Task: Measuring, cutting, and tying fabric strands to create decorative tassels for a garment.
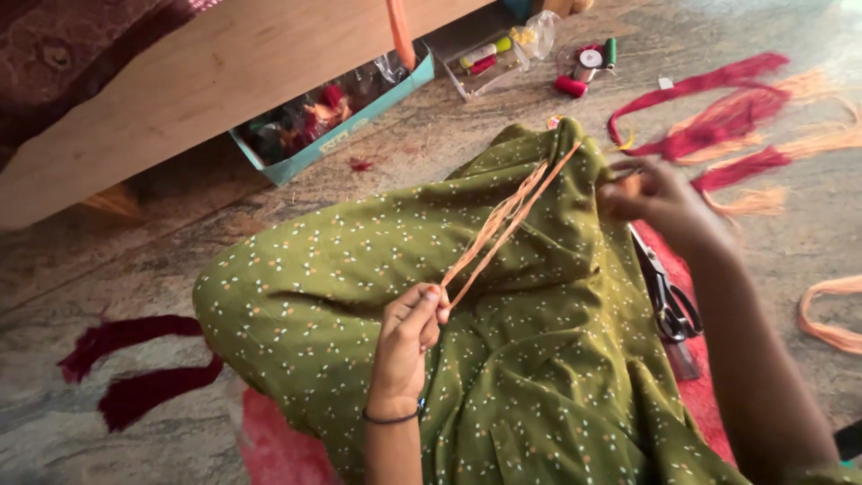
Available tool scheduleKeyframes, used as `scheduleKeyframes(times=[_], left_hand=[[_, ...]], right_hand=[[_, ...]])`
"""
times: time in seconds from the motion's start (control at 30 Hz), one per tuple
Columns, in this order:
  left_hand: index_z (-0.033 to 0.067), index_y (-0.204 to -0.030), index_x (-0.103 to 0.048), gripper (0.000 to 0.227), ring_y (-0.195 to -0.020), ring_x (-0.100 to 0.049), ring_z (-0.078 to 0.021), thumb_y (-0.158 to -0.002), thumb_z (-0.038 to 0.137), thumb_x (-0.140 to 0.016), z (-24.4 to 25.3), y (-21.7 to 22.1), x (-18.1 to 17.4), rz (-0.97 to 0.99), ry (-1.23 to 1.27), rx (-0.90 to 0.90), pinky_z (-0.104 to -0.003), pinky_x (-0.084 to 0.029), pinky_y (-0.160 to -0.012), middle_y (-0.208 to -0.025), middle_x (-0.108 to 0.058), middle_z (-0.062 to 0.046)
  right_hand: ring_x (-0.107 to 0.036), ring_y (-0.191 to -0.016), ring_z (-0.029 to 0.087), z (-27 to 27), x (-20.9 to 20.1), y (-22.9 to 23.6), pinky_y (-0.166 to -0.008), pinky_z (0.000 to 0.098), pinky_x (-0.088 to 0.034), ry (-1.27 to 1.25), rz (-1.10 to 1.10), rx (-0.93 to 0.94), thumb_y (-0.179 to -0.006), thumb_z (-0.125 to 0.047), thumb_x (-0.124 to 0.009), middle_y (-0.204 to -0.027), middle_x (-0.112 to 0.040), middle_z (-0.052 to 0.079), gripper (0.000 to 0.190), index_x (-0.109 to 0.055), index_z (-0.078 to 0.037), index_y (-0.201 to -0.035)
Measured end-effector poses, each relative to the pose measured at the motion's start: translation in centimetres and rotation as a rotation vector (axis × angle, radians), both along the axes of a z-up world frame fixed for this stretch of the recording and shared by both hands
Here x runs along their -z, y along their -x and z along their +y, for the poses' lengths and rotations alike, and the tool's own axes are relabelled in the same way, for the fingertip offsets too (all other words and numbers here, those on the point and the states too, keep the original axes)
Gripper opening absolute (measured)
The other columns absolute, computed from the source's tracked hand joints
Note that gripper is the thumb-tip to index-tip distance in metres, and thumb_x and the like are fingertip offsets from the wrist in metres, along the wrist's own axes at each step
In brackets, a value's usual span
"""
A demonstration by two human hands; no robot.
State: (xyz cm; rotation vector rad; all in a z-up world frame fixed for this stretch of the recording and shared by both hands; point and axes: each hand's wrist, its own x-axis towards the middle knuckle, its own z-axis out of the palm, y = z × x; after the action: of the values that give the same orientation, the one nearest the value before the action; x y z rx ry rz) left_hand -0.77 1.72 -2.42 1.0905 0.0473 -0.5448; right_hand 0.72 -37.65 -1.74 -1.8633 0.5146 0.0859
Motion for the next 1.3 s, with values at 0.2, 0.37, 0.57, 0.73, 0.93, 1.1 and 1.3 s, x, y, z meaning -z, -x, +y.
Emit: scheduleKeyframes(times=[0.2,0.37,0.57,0.73,0.93,1.1,1.3], left_hand=[[0.0018,-0.093,-0.068,0.025,-0.046,-0.030,0.0014,-0.104,0.021,-0.057,0.2,-0.6,-0.2,-0.020,-0.055,-0.013,-0.020,-0.020,-0.044,-0.077,-0.060,0.001],[0.0024,-0.093,-0.069,0.025,-0.047,-0.030,0.0013,-0.104,0.022,-0.057,1.0,-0.6,-0.5,-0.046,-0.094,0.001,-0.020,-0.020,-0.044,-0.077,-0.060,0.001],[0.0039,-0.093,-0.068,0.022,-0.048,-0.030,0.0021,-0.103,0.022,-0.059,1.0,0.0,-0.5,-0.048,-0.092,0.028,-0.020,-0.019,-0.045,-0.077,-0.061,0.003],[0.0045,-0.093,-0.069,0.022,-0.048,-0.030,0.0020,-0.103,0.022,-0.059,0.8,0.1,-0.7,-0.054,-0.082,0.032,-0.019,-0.020,-0.046,-0.077,-0.062,0.003],[0.0040,-0.093,-0.069,0.022,-0.049,-0.030,0.0026,-0.102,0.021,-0.060,0.5,0.0,-1.1,-0.051,-0.102,0.034,-0.019,-0.020,-0.045,-0.077,-0.062,0.003],[0.0034,-0.093,-0.070,0.021,-0.049,-0.031,0.0026,-0.102,0.020,-0.060,0.5,0.0,-1.0,-0.068,-0.104,0.036,-0.019,-0.019,-0.045,-0.077,-0.062,0.003],[0.0026,-0.094,-0.071,0.022,-0.051,-0.034,0.0019,-0.103,0.020,-0.060,0.8,0.0,-0.4,-0.077,-0.127,0.016,-0.020,-0.022,-0.047,-0.077,-0.063,0.001]], right_hand=[[-0.069,-0.080,0.015,13.8,-0.5,4.6,-0.068,0.0318,-0.060,-0.122,0.043,0.096,-0.084,-0.016,-0.077,-0.102,-0.069,0.009,0.055,-0.054,-0.007,-0.133],[-0.068,-0.085,0.013,17.3,0.6,6.1,-0.071,0.0300,-0.058,-0.346,-0.037,0.140,-0.082,-0.009,-0.076,-0.100,-0.071,0.007,0.056,-0.050,-0.009,-0.131],[-0.065,-0.091,0.010,17.8,-1.0,6.3,-0.079,0.0274,-0.054,-0.560,-0.090,0.158,-0.088,-0.011,-0.073,-0.101,-0.068,0.003,0.041,-0.057,-0.003,-0.125],[-0.063,-0.088,0.014,17.5,-1.3,6.7,-0.076,0.0318,-0.053,-0.704,-0.040,0.197,-0.090,-0.009,-0.070,-0.099,-0.065,0.005,0.038,-0.058,-0.004,-0.126],[-0.063,-0.109,0.020,16.3,-2.1,6.8,-0.095,0.0346,-0.052,-0.819,-0.197,0.241,-0.084,0.009,-0.059,-0.116,-0.065,0.011,0.047,-0.051,-0.006,-0.128],[-0.060,-0.118,0.027,15.2,-1.7,6.9,-0.102,0.0396,-0.050,-0.979,-0.444,0.245,-0.078,0.019,-0.050,-0.123,-0.062,0.018,0.059,-0.041,-0.013,-0.126],[-0.058,-0.129,0.030,15.0,-1.9,6.9,-0.111,0.0403,-0.049,-0.977,-0.620,0.276,-0.082,0.023,-0.052,-0.125,-0.062,0.018,0.060,-0.042,-0.016,-0.127]])
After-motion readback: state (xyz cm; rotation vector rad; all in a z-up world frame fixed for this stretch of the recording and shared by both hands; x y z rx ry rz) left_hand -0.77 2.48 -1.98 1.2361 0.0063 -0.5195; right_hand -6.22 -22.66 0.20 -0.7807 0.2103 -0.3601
